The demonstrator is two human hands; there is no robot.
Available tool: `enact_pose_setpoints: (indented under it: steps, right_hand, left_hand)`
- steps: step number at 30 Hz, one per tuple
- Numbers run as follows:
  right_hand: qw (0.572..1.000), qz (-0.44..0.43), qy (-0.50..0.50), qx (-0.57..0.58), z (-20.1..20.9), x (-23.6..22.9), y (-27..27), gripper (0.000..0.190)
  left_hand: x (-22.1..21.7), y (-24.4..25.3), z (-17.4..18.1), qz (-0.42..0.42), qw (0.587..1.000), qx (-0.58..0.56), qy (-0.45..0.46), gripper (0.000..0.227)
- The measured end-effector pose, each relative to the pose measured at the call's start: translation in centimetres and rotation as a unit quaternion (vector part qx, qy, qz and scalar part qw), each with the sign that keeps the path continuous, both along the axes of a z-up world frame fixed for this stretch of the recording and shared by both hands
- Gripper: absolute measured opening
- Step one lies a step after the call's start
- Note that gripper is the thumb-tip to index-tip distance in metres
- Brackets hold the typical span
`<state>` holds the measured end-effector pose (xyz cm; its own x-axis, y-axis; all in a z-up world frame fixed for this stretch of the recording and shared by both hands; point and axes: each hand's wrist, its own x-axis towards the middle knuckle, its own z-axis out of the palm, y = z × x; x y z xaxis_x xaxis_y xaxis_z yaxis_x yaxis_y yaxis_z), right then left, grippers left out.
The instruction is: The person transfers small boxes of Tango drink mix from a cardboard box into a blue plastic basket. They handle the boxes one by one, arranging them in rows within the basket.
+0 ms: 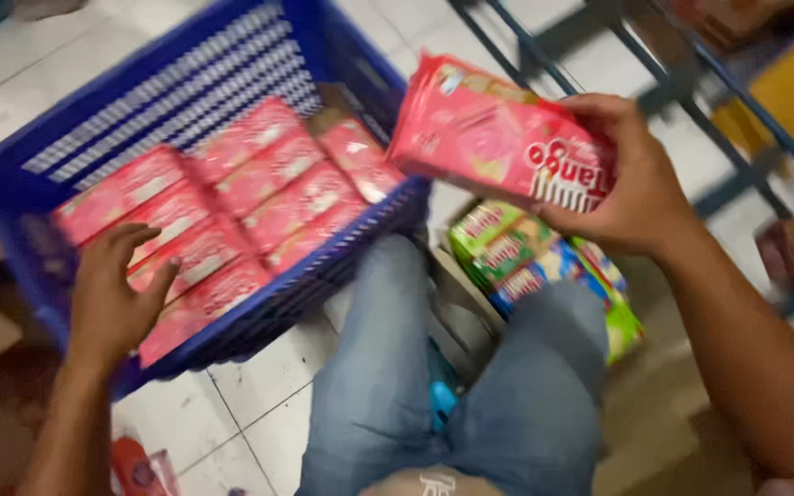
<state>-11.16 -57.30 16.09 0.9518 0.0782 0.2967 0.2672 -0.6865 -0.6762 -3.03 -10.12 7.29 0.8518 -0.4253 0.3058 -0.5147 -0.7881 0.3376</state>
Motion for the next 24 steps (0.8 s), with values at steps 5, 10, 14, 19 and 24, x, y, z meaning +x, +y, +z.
enact_pose_setpoints:
  steps: [5,10,14,19,24]
  right_hand:
    - [0.984,0.162,0.012,-0.07,-0.1,8.5,8.8,0.08]
    - [0.954,0.235,0.086,-0.167,-3.9,15.1,15.6,0.083]
    - [0.924,0.302,0.159,-0.174,-7.3,18.3,17.3,0.081]
    - [0.888,0.342,0.249,-0.18,-11.4,19.2,18.6,0.083]
    - [0.833,0.408,0.352,-0.127,-12.9,18.2,19.6,0.085]
  left_hand:
    - [-0.9,6.4,-4.2,0.172,0.942,-0.038,0.285,0.049]
    - [-1.6,5.8,-6.2,0.099,0.925,0.077,0.358,0.051]
    - [-2.2,4.9,-4.7,0.117,0.916,0.145,0.354,0.051]
    - [-2.3,4.5,-3.7,0.133,0.926,0.126,0.331,0.048]
    - [-1.8,4.2,-3.1,0.131,0.926,0.158,0.318,0.047]
